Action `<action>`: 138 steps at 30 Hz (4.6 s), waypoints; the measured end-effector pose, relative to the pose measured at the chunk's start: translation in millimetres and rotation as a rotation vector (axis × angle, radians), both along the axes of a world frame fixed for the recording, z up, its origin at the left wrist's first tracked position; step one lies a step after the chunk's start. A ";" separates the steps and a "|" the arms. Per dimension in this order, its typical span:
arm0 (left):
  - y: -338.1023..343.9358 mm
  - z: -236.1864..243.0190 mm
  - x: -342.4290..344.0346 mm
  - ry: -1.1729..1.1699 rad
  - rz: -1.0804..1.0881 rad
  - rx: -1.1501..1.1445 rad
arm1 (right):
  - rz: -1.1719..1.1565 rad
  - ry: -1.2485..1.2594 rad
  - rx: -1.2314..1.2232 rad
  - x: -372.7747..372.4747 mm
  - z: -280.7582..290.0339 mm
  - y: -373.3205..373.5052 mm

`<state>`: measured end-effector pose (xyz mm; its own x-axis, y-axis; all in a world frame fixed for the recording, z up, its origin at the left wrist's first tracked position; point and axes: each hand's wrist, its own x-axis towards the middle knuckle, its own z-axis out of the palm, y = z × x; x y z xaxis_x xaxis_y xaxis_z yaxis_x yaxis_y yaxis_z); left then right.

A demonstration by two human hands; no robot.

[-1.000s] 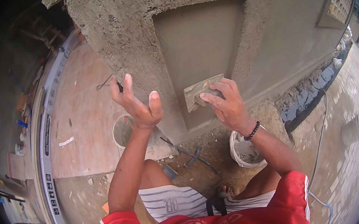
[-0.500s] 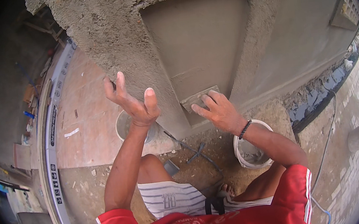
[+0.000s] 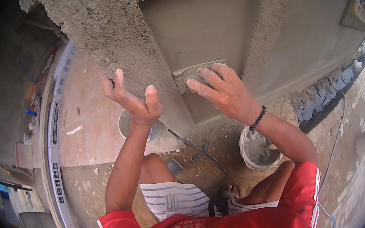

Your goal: The person uses a trowel to apply and smooth cement plaster onto a recessed rectangular section of an exterior wall. The person repeatedly scoops plaster from a bucket and spreads it evenly across the surface.

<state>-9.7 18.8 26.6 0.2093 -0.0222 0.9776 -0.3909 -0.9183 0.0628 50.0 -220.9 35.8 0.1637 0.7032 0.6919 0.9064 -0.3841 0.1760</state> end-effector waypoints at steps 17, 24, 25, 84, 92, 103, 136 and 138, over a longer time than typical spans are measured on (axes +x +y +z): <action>-0.6 -3.1 0.9 0.011 0.010 -0.028 | 0.082 -0.083 0.175 11.2 78.8 2.4; -5.5 -2.1 3.8 -0.004 -0.005 -0.012 | 0.033 -0.025 -0.170 9.6 -65.8 -16.8; -6.4 -3.0 4.1 -0.001 -0.003 -0.010 | 0.036 0.035 -0.237 6.8 -94.1 -22.5; 1.2 0.9 1.8 -0.015 -0.010 -0.044 | 0.418 1.505 1.634 -45.4 -7.9 31.0; 0.4 1.2 4.5 -0.041 -0.041 -0.046 | 0.371 1.598 1.737 -66.0 -115.6 -12.7; 7.5 -1.5 1.6 -0.008 0.036 0.010 | 0.135 2.067 1.864 -79.8 -332.8 21.7; 8.2 0.8 -2.6 0.007 -0.001 -0.025 | 0.639 1.272 1.681 -62.9 17.8 32.9; 6.8 1.5 -3.0 0.008 -0.003 -0.034 | 0.615 1.271 1.688 -65.4 0.8 16.3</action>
<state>-12.7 25.6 28.0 0.2172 0.0101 0.9761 -0.3934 -0.9142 0.0970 -15.4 -204.7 36.6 0.9515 -0.1407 0.2738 0.2718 0.8014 -0.5328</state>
